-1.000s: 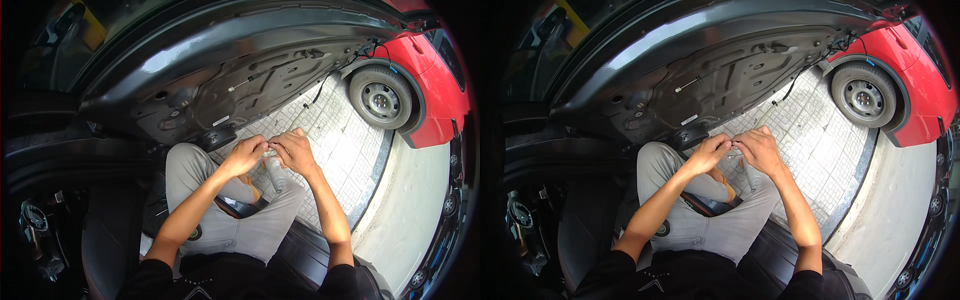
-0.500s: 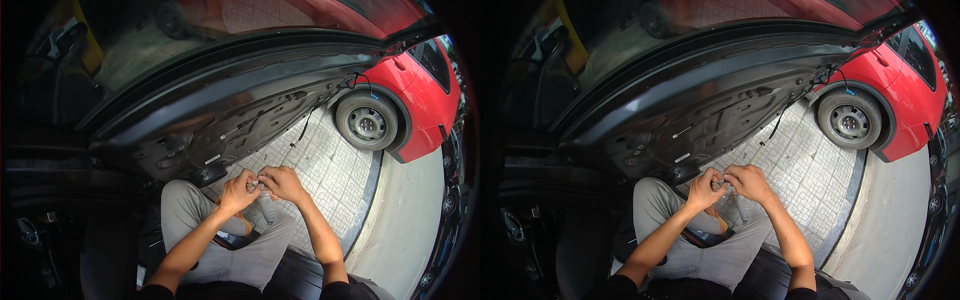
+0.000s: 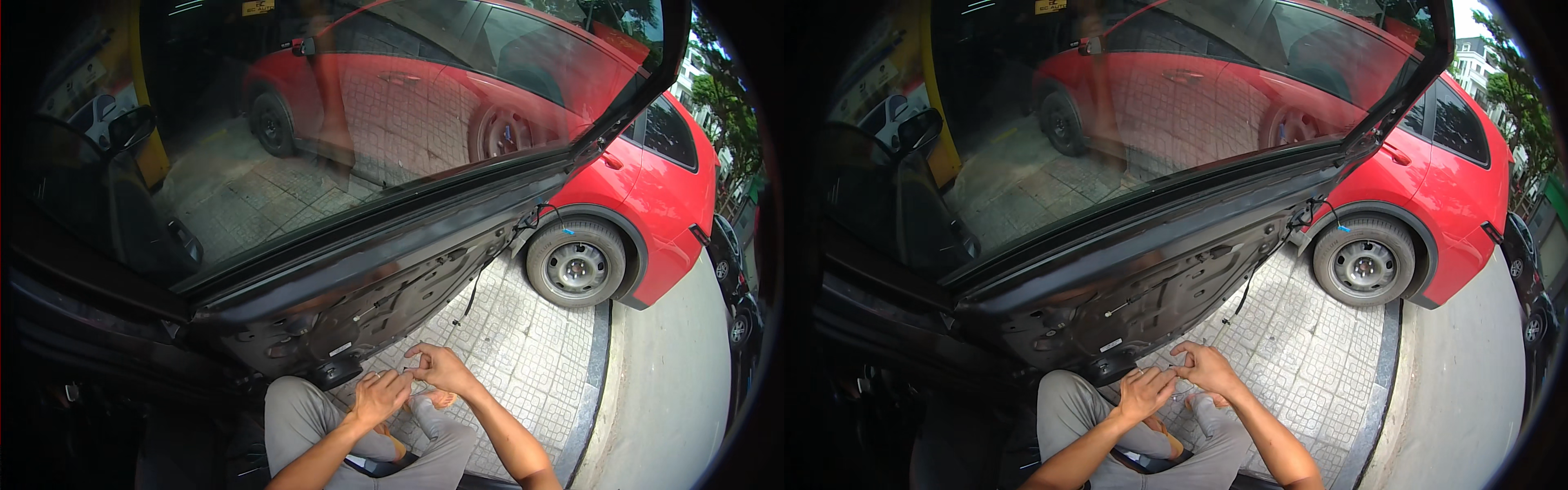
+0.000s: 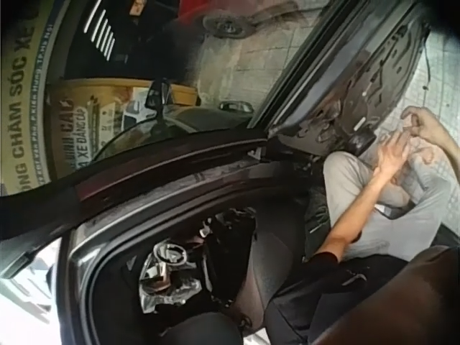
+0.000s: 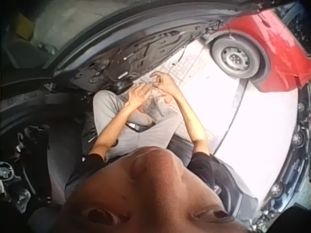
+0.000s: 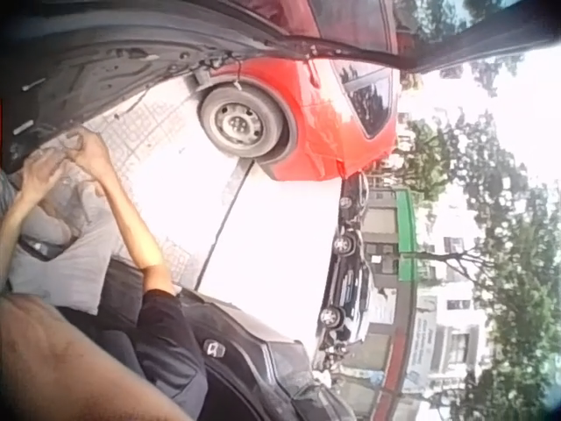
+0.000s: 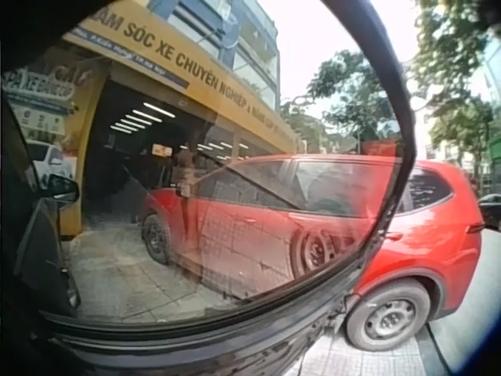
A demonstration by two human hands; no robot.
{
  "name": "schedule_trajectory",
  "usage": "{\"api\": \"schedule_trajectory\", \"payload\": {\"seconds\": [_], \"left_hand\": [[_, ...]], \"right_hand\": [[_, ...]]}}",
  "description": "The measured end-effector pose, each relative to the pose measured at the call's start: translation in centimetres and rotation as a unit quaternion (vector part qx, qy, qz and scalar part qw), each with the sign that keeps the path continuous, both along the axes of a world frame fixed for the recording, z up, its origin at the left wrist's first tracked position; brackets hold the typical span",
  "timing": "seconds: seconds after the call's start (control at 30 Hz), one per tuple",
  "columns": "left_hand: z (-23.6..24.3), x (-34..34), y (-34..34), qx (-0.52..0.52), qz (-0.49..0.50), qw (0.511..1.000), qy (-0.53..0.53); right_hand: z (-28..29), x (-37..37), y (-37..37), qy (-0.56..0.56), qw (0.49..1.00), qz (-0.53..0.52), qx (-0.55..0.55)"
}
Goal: The recorder is wiring a component inside a car door panel using electrical tape.
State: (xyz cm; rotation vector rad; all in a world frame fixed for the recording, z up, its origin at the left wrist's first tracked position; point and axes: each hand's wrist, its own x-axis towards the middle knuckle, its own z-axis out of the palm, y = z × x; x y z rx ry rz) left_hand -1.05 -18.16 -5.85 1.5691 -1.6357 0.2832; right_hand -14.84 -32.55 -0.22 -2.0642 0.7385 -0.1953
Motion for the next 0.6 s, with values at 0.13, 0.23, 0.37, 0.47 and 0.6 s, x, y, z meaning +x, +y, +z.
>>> {"api": "schedule_trajectory", "payload": {"seconds": [0.13, 0.23, 0.37, 0.47, 0.6], "left_hand": [[-0.2, 0.3, 0.6, 0.022, -0.015, 0.998, -0.048], [-0.6, 0.6, 0.7, 0.030, 0.015, 0.999, 0.033], [1.4, 1.1, 0.4, 0.108, 0.030, 0.989, 0.095], [2.7, 1.7, -0.6, 0.110, 0.040, 0.983, 0.142], [2.5, 1.7, -1.1, 0.091, 0.039, 0.985, 0.140]], "right_hand": [[-0.5, -0.4, 2.5, -0.017, 0.996, -0.082, -0.021], [-0.4, -1.1, 3.4, -0.059, 0.995, -0.075, 0.036], [-0.3, -0.8, 3.5, -0.033, 0.995, -0.063, -0.063], [0.0, -0.3, 3.5, -0.057, 0.990, -0.086, -0.098], [-1.0, -0.8, 3.7, -0.080, 0.991, -0.093, -0.056]]}}
